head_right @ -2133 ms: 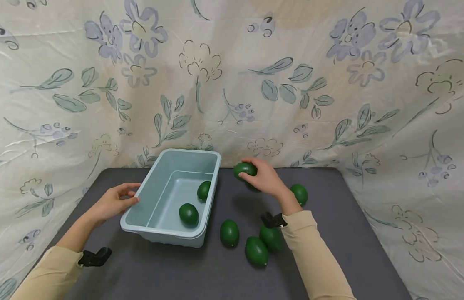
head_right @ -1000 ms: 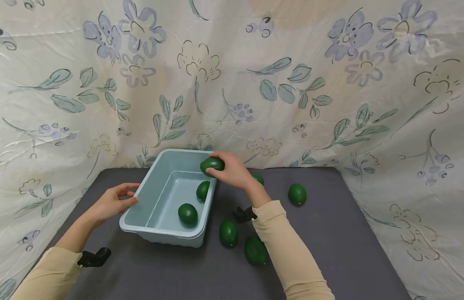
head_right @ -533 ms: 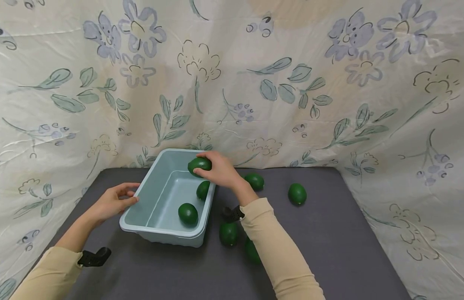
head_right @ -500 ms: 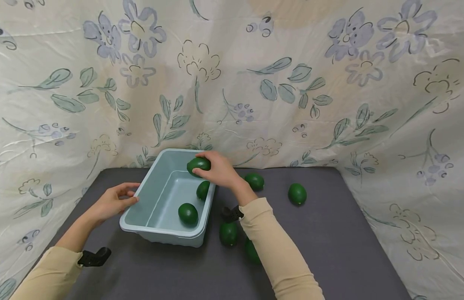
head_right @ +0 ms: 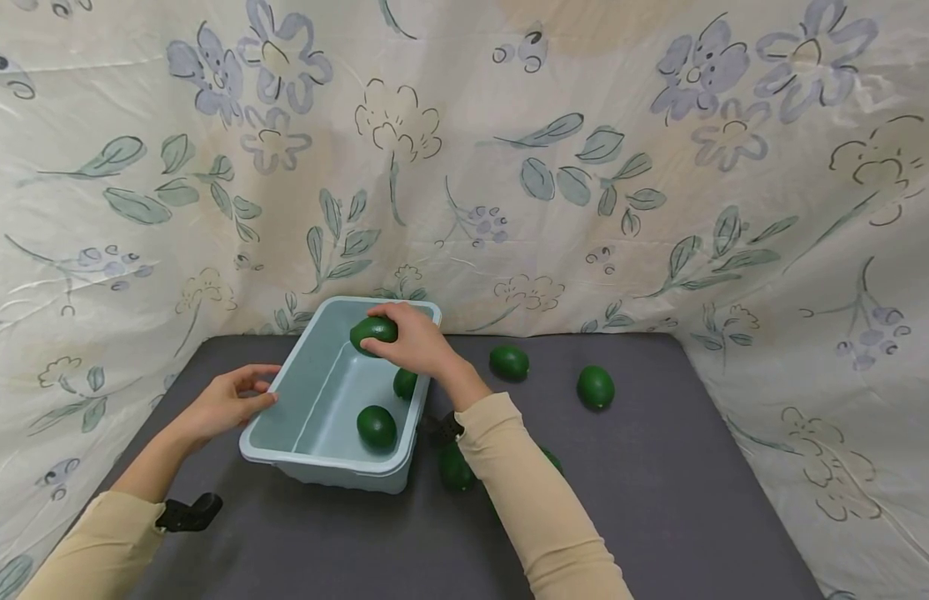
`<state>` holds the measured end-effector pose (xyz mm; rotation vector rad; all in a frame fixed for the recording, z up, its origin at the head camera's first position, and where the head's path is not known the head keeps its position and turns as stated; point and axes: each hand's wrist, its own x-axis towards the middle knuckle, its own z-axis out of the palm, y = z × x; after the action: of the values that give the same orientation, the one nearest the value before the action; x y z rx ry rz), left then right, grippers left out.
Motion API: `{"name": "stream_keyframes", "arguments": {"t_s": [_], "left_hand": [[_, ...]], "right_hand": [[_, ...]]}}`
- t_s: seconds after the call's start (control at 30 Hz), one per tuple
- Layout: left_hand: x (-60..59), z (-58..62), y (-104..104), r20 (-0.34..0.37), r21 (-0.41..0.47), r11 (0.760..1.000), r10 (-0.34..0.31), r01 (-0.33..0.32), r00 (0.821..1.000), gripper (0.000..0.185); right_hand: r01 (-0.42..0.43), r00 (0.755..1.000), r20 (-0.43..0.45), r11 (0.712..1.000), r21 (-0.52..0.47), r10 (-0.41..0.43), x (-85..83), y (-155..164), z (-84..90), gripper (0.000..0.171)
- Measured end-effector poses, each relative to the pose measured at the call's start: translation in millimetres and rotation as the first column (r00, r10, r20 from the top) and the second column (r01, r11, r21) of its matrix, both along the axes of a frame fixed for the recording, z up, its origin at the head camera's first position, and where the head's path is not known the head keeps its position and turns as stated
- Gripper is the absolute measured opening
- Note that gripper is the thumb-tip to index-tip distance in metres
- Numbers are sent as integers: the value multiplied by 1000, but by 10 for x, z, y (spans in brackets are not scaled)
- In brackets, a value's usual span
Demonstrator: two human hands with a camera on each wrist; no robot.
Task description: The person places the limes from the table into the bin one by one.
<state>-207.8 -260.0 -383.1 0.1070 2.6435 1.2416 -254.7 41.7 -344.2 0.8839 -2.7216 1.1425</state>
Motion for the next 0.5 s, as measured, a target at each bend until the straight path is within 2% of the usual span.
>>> {"name": "stream_keyframes", "arguments": {"t_s": [0.5], "left_hand": [[6, 9, -4, 0, 3, 1000, -11, 11, 1000, 54]], "right_hand": [[-23, 1000, 19, 1000, -5, 23, 1, -180, -21, 49]]}}
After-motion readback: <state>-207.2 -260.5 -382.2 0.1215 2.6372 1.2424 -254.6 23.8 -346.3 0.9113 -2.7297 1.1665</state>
